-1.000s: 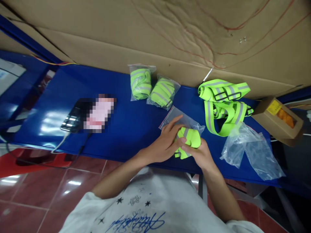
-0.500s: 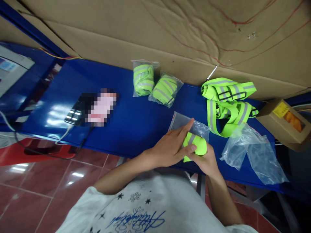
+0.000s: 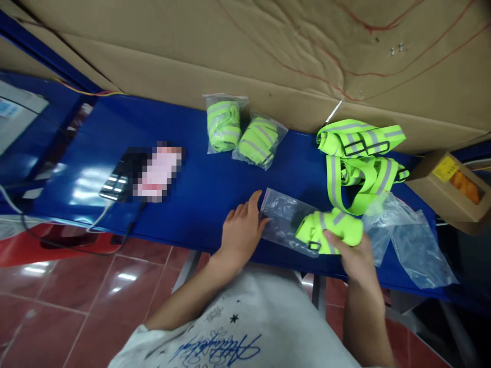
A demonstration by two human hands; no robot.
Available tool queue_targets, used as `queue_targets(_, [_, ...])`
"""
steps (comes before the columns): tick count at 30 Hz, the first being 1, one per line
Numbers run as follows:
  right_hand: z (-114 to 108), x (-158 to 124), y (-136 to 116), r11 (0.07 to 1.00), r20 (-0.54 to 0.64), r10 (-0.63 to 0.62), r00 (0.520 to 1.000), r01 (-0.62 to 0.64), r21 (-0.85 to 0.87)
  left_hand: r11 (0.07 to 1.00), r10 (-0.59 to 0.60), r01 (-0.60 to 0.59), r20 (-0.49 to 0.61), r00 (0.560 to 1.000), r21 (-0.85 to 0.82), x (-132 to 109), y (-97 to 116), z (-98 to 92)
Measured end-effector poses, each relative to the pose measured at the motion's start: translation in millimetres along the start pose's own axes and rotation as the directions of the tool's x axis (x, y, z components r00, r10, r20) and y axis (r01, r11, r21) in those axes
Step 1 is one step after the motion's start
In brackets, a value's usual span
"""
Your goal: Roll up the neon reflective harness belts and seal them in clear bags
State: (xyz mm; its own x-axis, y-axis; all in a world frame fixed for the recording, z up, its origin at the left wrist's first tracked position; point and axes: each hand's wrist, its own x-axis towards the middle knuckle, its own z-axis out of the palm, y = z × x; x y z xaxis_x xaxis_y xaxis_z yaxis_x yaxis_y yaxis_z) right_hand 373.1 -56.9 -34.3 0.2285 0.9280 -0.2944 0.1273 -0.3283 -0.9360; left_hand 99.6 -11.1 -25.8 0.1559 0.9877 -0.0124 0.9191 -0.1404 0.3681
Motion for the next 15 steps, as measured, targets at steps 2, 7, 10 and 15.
queue_targets(2, [23, -8, -3, 0.990, 0.128, 0.132, 0.983, -0.138, 0.036, 0.998, -0.058, 0.056, -0.041, 0.997, -0.035, 4, -9, -8.7])
queue_targets(7, [68, -25, -2, 0.962, 0.240, 0.190, 0.952, -0.229, 0.146, 0.991, -0.056, 0.056, -0.006, 0.998, 0.122, 13, -20, -28.8])
queue_targets(10, [59, -28, 0, 0.953, 0.227, 0.154, 0.962, -0.205, 0.221, 0.993, 0.061, -0.063, 0.020, 0.998, 0.105, 15, -24, -37.6])
queue_targets(15, [21, -23, -31, 0.962, -0.189, -0.133, 0.973, 0.172, 0.211, 0.801, 0.575, -0.585, 0.108, 0.811, 0.128, 19, -13, -61.0])
